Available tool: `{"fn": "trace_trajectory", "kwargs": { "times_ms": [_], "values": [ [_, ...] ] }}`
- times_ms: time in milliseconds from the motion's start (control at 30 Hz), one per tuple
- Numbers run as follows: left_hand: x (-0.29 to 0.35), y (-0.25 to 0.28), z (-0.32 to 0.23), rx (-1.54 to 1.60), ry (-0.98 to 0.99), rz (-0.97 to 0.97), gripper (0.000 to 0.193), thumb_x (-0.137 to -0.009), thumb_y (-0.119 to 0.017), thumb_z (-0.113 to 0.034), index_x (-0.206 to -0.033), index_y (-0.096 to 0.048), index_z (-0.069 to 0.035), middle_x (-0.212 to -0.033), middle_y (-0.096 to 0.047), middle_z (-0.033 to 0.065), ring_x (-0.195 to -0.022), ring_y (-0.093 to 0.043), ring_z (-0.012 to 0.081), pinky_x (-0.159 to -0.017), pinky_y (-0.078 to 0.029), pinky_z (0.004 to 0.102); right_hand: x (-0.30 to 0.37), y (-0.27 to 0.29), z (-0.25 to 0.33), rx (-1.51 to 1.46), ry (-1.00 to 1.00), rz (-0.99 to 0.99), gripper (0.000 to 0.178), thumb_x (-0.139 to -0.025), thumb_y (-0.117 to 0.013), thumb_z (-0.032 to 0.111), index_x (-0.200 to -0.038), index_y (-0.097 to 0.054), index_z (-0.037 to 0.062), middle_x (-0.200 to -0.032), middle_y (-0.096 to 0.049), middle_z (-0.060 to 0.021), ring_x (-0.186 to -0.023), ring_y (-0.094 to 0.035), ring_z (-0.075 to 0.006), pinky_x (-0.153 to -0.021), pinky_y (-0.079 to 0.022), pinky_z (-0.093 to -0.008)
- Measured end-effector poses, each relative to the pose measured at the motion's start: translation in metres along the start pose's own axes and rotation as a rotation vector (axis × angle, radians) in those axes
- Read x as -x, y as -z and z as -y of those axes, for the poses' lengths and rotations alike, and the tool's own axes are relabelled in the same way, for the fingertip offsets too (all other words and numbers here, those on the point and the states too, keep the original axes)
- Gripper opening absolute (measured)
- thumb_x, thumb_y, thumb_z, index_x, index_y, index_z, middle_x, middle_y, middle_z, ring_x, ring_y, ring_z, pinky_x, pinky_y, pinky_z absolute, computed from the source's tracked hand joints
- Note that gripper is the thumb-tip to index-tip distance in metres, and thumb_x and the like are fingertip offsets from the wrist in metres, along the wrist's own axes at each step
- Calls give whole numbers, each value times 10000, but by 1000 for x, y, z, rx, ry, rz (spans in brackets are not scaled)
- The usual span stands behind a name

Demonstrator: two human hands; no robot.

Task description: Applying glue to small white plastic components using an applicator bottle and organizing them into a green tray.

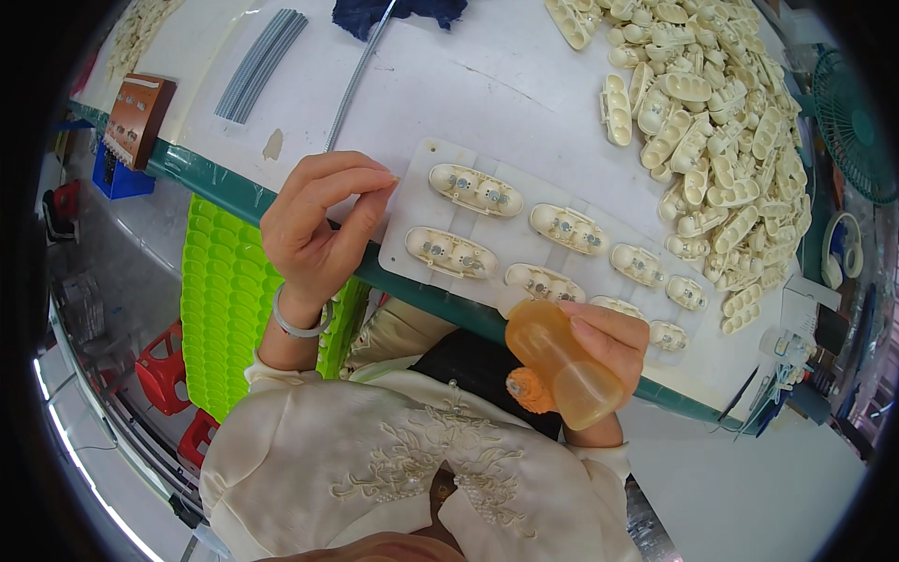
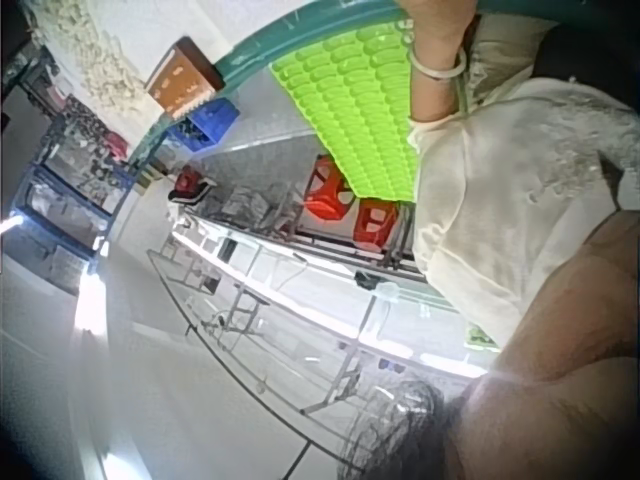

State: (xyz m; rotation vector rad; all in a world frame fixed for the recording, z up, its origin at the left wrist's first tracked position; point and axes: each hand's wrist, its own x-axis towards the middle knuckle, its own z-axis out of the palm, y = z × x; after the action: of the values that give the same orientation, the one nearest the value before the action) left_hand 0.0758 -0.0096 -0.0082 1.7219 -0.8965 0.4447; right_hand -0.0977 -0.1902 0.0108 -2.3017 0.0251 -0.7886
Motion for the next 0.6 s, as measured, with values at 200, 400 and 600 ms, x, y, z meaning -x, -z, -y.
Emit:
{"fn": "trace_trajectory", "kwargs": {
  "times_ms": [200,400,600],
  "values": [
    [0,0,0,1,-5,-6,234,-643,-666,99,-848,-648,-12,-804,-621,88,-663,-595,174,-531,-458,230,8,1,-5,-50,0,-99,438,-710,-756,185,-994,-455,41,-917,-522,-133,-805,-529,-189,-685,-458,-264],
    [-2,-2,2,-3,-32,-36,228,-650,-674,94,-853,-644,-4,-782,-627,96,-662,-599,176,-526,-457,231,9,3,1,-51,-42,-31,401,-726,-735,125,-1000,-452,48,-943,-522,-133,-832,-527,-189,-708,-455,-261],
    [0,-2,1,-5,-6,-23,220,-659,-675,80,-857,-648,-10,-783,-628,93,-657,-598,174,-508,-446,229,10,1,0,-69,-57,-24,407,-718,-740,117,-1000,-454,49,-962,-525,-136,-845,-534,-191,-731,-461,-266]
  ]
}}
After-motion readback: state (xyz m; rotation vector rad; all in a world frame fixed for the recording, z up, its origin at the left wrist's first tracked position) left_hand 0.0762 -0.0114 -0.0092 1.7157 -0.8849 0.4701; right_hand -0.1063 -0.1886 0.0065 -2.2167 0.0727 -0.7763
